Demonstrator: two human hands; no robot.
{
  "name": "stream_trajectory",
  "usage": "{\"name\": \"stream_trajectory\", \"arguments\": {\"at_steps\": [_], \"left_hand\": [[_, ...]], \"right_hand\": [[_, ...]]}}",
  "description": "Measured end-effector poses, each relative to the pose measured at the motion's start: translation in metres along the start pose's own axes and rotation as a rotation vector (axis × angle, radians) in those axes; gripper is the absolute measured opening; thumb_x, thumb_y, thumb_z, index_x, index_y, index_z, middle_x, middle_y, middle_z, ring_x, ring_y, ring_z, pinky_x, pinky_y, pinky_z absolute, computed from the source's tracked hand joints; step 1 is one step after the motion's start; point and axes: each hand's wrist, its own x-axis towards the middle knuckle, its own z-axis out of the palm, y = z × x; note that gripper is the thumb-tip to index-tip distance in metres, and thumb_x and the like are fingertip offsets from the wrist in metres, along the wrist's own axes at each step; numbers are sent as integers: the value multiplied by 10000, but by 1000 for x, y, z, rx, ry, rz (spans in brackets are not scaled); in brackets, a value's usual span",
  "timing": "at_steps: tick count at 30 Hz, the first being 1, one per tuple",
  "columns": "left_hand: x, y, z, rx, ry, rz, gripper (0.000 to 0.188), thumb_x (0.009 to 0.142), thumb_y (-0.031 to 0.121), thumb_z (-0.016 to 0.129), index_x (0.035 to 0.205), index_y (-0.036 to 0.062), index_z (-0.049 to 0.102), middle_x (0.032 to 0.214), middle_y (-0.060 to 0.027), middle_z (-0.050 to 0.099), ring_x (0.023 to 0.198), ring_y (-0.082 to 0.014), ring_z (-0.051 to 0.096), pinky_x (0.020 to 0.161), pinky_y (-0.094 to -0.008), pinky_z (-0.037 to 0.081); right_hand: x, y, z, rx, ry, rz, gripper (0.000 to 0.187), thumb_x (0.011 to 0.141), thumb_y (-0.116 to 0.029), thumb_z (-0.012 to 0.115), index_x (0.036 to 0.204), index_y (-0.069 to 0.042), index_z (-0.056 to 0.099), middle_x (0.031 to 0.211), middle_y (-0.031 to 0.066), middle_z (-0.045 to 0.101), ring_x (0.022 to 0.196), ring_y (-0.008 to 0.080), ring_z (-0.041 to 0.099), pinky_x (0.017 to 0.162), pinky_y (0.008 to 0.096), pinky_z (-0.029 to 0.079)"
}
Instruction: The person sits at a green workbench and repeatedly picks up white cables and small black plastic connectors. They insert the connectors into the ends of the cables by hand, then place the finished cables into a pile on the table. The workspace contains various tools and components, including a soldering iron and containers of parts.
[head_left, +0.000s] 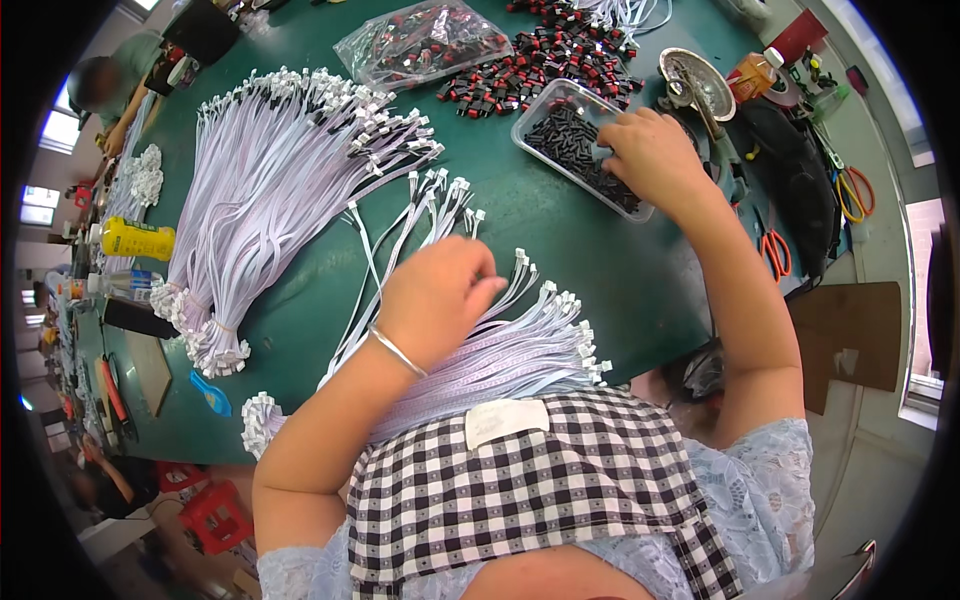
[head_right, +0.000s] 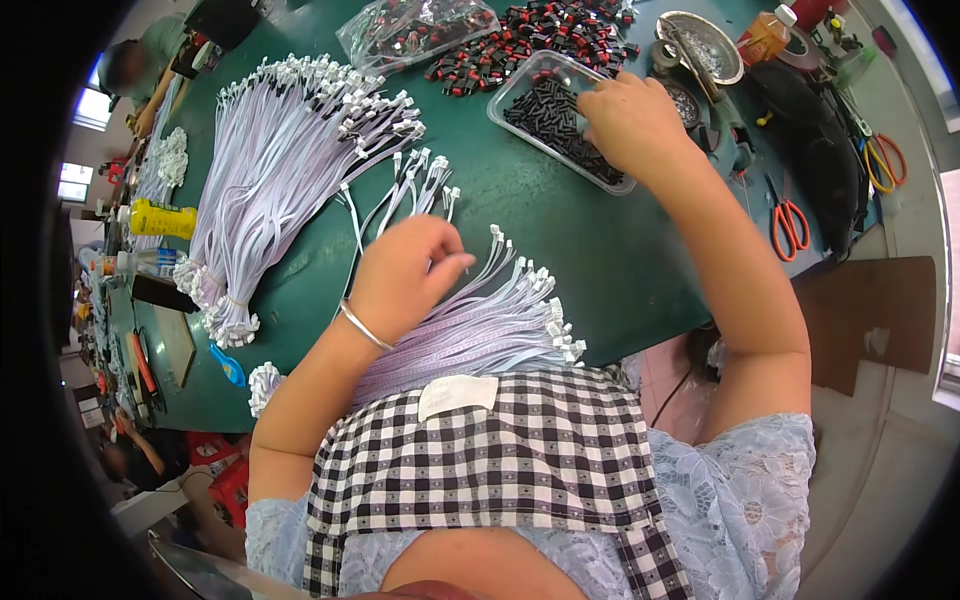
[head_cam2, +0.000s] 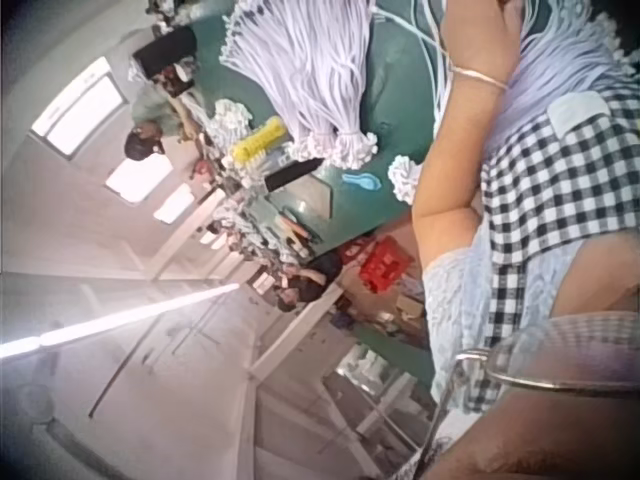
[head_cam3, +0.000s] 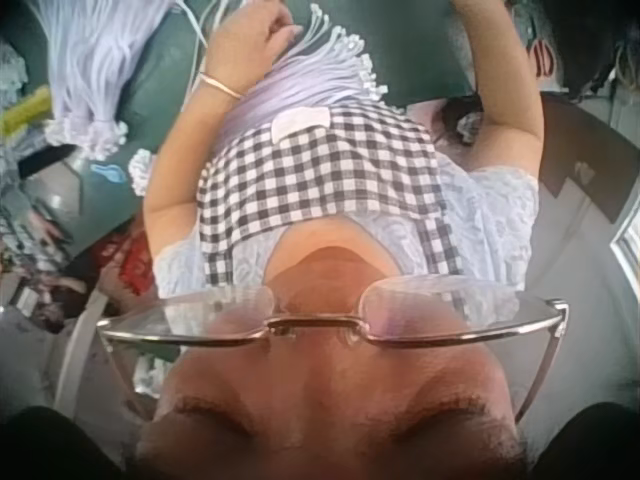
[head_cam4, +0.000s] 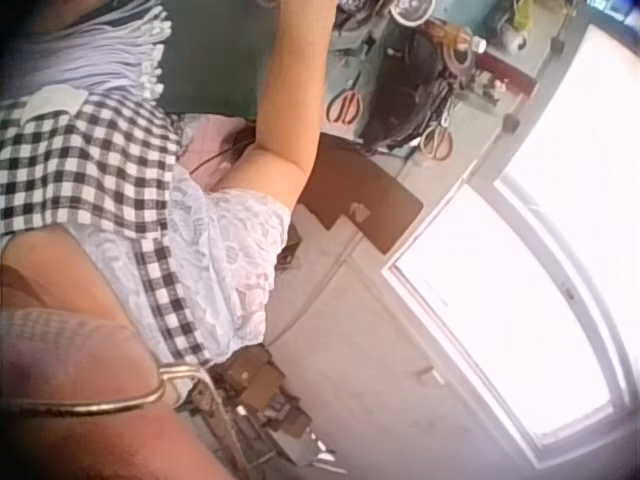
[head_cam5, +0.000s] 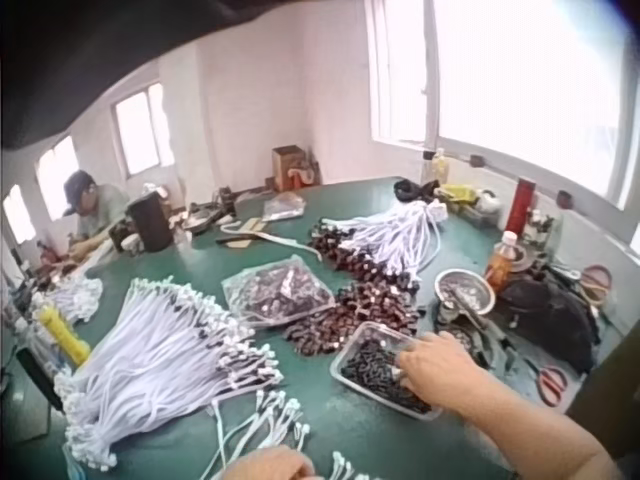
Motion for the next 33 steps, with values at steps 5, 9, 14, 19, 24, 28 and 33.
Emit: {"name": "stream_trajectory", "arguments": {"at_steps": [5, 9, 14, 19, 24, 28, 33], "left_hand": [[-1, 3, 9, 134, -233, -32, 152, 786, 195, 656, 804, 55, 601, 767, -92, 595, 718, -263, 597, 645, -362, 470], [-5, 1, 4, 150, -321, -51, 139, 786, 182, 652, 838, 67, 596, 777, -83, 601, 724, -258, 602, 647, -363, 476], [-10, 0, 4, 183, -304, -33, 188, 783, 151, 638, 948, 84, 580, 788, -79, 603, 717, -259, 607, 641, -366, 481], [-13, -6, 6, 142, -184, -21, 239, 763, 109, 622, 993, 71, 568, 778, -85, 601, 702, -264, 601, 637, -365, 478], [-7, -3, 0, 23, -227, -89, 228, 748, 103, 621, 965, 40, 588, 744, -96, 590, 686, -260, 586, 639, -358, 469], [-6, -11, 4, 69, -249, -79, 151, 754, 103, 617, 888, 33, 604, 739, -96, 581, 683, -256, 583, 635, -359, 466], [-5, -10, 6, 100, -242, -100, 107, 766, 112, 624, 838, 38, 597, 744, -93, 572, 676, -250, 584, 633, -360, 462]], "right_hand": [[6, 7, 24, 80, -157, 0, 149, 714, -101, 639, 857, -62, 628, 889, 113, 610, 926, 305, 564, 778, 395, 463], [4, 10, 26, 178, -129, -24, 106, 730, -103, 597, 822, -61, 628, 875, 116, 606, 878, 305, 587, 750, 408, 480], [2, 7, 14, 215, -215, -62, 96, 737, -107, 583, 812, -54, 611, 879, 117, 602, 856, 306, 588, 737, 411, 477], [4, 6, 12, 226, -183, 14, 85, 747, -120, 600, 810, -62, 603, 866, 117, 598, 876, 307, 590, 710, 412, 481], [9, 9, 9, 177, -173, 44, 142, 769, -154, 634, 881, -72, 605, 906, 104, 594, 912, 299, 589, 718, 416, 493], [3, 2, 12, 179, -50, -21, 208, 778, -164, 641, 965, -82, 599, 954, 92, 585, 931, 290, 585, 765, 406, 497], [8, -1, 22, 208, -65, -15, 222, 779, -144, 631, 990, -88, 593, 944, 95, 586, 928, 290, 583, 779, 398, 488]]}}
